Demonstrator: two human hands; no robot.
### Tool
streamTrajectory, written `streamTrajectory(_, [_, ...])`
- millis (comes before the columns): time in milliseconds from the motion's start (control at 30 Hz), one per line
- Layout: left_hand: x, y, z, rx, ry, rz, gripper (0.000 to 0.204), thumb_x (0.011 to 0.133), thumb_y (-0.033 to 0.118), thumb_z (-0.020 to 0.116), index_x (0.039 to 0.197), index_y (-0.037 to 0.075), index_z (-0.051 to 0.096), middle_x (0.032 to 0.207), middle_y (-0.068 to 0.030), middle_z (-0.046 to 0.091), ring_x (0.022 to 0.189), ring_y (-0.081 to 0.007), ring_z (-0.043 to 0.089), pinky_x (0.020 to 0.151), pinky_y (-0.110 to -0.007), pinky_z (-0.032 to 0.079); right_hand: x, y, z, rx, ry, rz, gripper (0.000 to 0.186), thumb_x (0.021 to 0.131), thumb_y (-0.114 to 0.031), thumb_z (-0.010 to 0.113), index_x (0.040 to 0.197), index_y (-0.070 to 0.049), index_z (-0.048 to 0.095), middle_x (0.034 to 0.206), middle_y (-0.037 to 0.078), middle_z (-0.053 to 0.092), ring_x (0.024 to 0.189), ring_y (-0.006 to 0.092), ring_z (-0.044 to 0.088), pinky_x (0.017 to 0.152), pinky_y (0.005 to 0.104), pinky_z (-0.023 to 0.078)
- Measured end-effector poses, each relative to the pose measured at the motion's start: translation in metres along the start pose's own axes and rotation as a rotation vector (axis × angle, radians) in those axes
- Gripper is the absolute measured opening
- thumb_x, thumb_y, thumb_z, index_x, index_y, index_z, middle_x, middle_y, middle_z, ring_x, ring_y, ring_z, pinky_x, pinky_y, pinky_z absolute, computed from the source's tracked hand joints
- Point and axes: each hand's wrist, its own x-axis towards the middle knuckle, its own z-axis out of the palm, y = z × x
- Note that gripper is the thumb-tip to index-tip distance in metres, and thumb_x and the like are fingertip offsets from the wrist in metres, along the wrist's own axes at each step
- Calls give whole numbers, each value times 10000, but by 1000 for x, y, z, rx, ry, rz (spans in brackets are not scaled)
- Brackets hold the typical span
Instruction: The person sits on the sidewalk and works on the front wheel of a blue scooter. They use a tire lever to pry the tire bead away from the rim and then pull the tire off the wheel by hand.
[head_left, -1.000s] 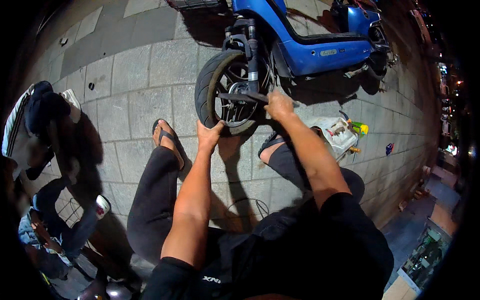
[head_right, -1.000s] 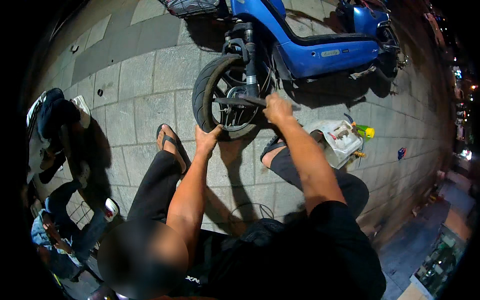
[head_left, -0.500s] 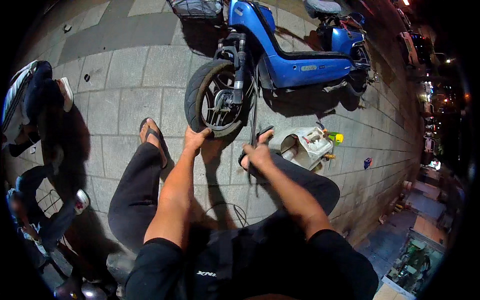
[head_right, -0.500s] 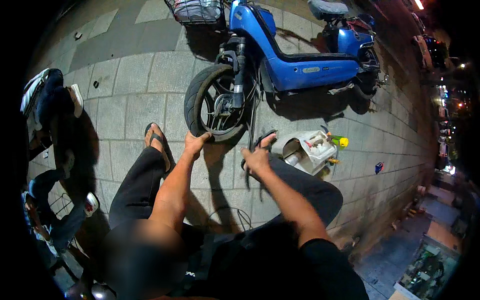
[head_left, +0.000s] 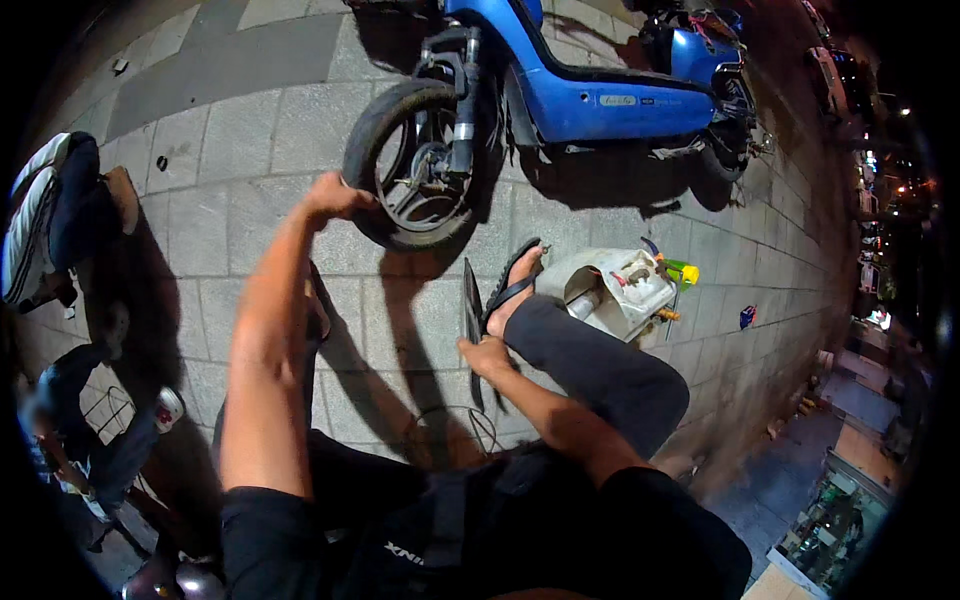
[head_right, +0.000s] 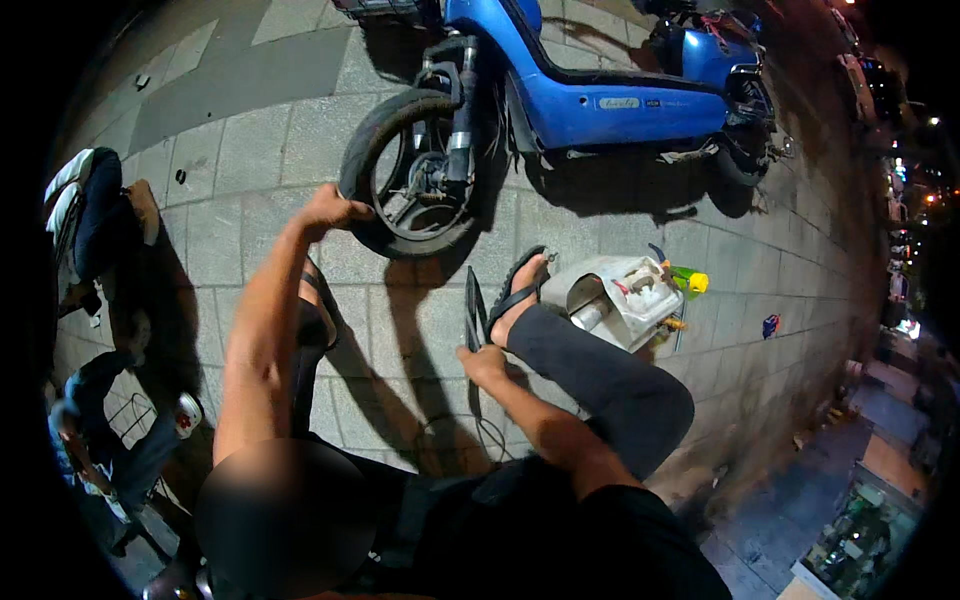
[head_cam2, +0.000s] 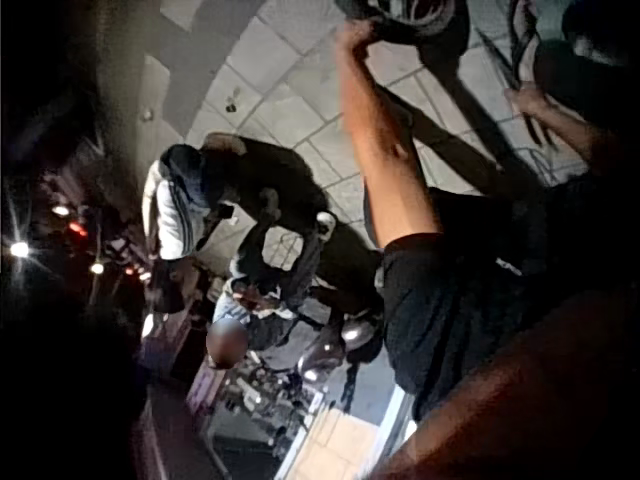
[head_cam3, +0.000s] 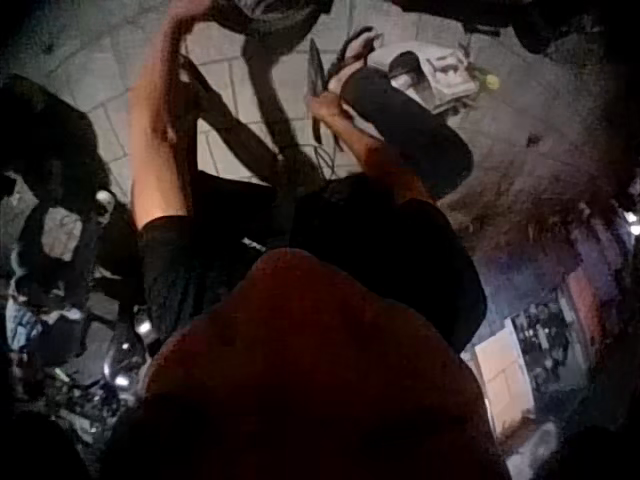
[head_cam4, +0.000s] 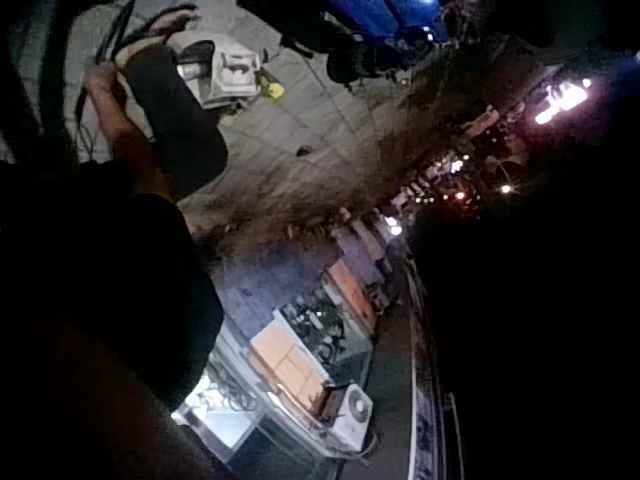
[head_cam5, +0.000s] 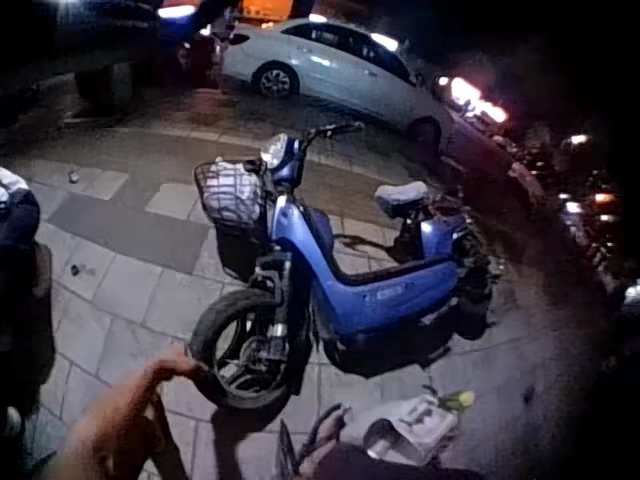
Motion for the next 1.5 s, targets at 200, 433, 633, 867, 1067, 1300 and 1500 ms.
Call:
streamTrajectory(200, [13, -9, -1, -196, -94, 120, 335, 863, 157, 824, 1116, -35, 717, 1031, -113, 757, 908, -238, 743, 847, -391, 605, 21, 23, 21, -75, -43, 25, 799, 873, -722, 669, 1102, 39, 743, 1124, 306, 737, 1110, 469, 702, 966, 539, 527])
streamTrajectory(433, [17, -37, 27, -389, 133, 176, 472, 827, 241, 849, 1175, -44, 704, 1055, -124, 760, 953, -206, 724, 877, -367, 583, -12, -86, -87, -205, 37, -326, 681, 1005, -655, 537, 1183, -26, 727, 1048, 331, 723, 1062, 527, 682, 918, 579, 523])
streamTrajectory(633, [5, -23, 12, -177, 190, 209, 601, 746, 306, 868, 1185, -73, 711, 1065, -154, 775, 988, -222, 730, 903, -379, 580, -29, -227, -173, -412, 268, -862, 441, 1040, -421, 580, 1419, -206, 642, 1004, 195, 761, 928, 437, 726, 959, 593, 498])
streamTrajectory(867, [17, -38, 2, -377, 37, 252, 511, 778, 237, 864, 1164, -62, 712, 1014, -99, 764, 896, -179, 712, 825, -339, 579, -29, -359, -182, -913, 288, -1103, 308, 958, -361, 679, 1187, -174, 765, 919, 168, 770, 868, 369, 762, 741, 490, 599])
streamTrajectory(1067, [39, -70, -1, -452, 25, 258, 479, 779, 200, 859, 1159, -54, 717, 1004, -81, 766, 892, -164, 711, 820, -333, 585, -12, -418, -157, -1273, 193, -1088, 262, 927, -303, 654, 1122, -194, 791, 886, 166, 772, 874, 374, 759, 763, 500, 595])
streamTrajectory(1300, [47, -77, -2, -490, -37, 295, 472, 789, 203, 866, 1162, -50, 725, 1062, -84, 763, 967, -174, 704, 891, -349, 575, -25, -472, -137, -1475, 129, -1131, 239, 871, -273, 688, 976, -110, 829, 960, 207, 783, 937, 375, 770, 818, 467, 605])
streamTrajectory(1500, [56, -87, 4, -539, 74, 477, 412, 762, 211, 888, 1102, 10, 770, 1058, -67, 772, 972, -175, 697, 854, -343, 572, -32, -532, -72, -1742, -48, -942, 299, 862, -263, 747, 1129, -159, 834, 1176, 124, 795, 1070, 290, 774, 849, 435, 602])
